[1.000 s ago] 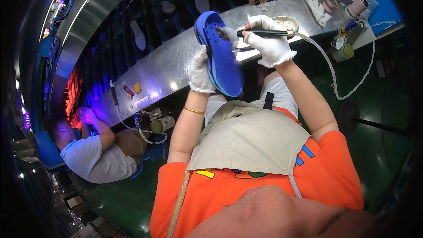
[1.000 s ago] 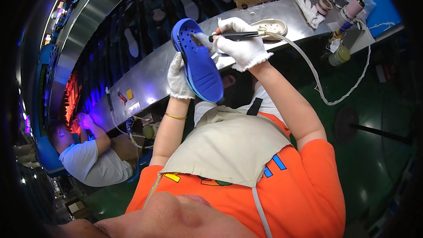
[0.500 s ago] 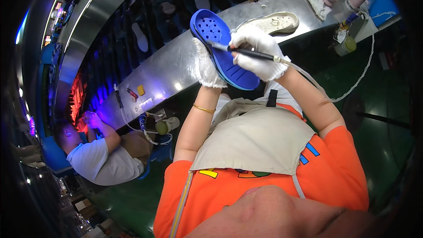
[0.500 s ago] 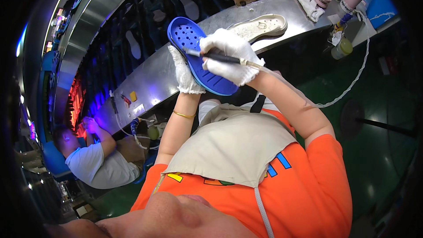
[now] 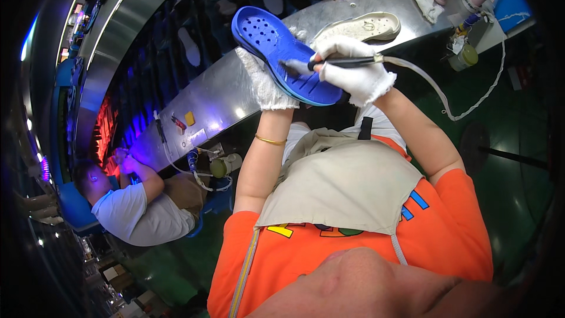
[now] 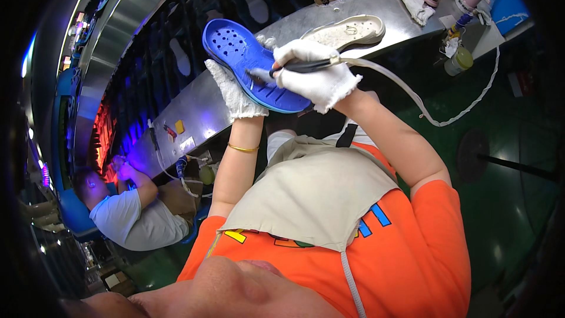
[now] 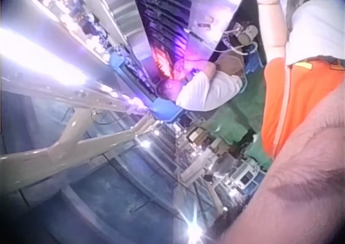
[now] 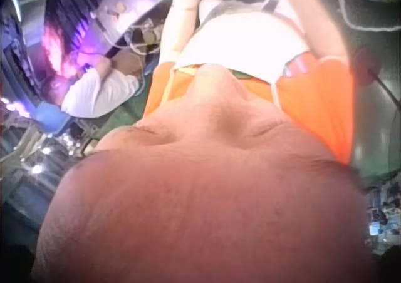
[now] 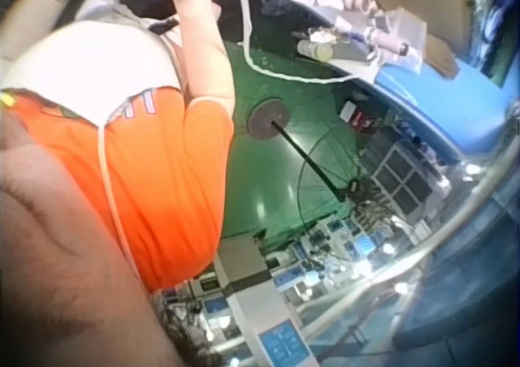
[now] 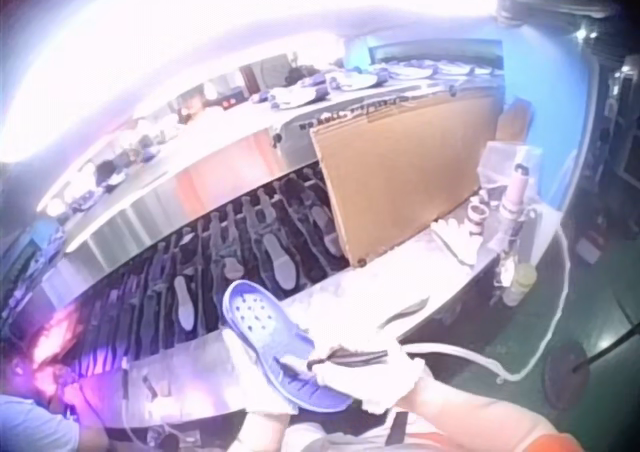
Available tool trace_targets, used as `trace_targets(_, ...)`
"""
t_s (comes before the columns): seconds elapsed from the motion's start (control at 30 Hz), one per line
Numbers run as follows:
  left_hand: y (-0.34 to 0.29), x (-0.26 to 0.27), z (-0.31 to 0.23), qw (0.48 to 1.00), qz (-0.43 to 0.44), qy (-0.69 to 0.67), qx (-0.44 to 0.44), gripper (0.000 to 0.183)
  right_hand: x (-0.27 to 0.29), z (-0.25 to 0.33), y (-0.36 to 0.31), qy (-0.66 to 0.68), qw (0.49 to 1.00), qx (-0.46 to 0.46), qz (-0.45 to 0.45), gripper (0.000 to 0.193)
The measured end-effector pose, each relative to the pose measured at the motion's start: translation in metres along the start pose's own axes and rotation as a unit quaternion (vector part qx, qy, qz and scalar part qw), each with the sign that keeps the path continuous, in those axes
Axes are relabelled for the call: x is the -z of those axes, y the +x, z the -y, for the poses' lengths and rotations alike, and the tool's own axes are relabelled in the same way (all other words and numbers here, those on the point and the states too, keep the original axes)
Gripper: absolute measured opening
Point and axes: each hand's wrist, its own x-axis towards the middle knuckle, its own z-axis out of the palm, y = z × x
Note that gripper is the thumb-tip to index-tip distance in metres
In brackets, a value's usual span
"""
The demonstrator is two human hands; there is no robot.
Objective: The person uses a handheld rotary tool to trim and smooth the bottom of blue slip-on shoes. They repeatedly pick up shoes from a conveyor belt, rotate them to access different areas of the sole, and apply the tool to the surface before placing the shoes back on the belt.
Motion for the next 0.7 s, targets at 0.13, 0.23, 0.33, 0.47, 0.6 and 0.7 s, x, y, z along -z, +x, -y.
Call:
trace_targets(0.13, -0.022, -0.018, 0.005, 0.994, 0.038, -0.091, 0.050, 0.083, 0.012, 0.005, 0.005, 0.045, 0.998, -0.016, -0.035, 0.013)
trace_targets(0.23, -0.018, 0.000, 0.010, 0.976, 0.092, -0.178, 0.083, 0.066, 0.005, 0.011, 0.000, 0.086, 0.996, -0.012, -0.036, 0.012)
trace_targets(0.33, -0.009, 0.003, 0.007, 0.996, 0.085, -0.012, 0.013, 0.062, -0.010, 0.008, -0.012, 0.139, 0.990, 0.008, 0.009, 0.013)
trace_targets(0.47, -0.002, 0.007, 0.003, 0.998, 0.002, 0.029, -0.054, 0.064, -0.005, 0.008, -0.012, 0.089, 0.994, -0.066, 0.000, 0.011)
trace_targets(0.6, -0.003, -0.002, 0.001, 0.999, 0.031, -0.023, -0.025, 0.069, -0.009, -0.008, -0.012, 0.093, 0.995, -0.003, -0.023, 0.016)
trace_targets(0.7, -0.003, -0.015, -0.005, 0.996, 0.087, 0.000, -0.024, 0.075, -0.015, -0.005, -0.017, 0.105, 0.993, 0.024, 0.052, 0.015)
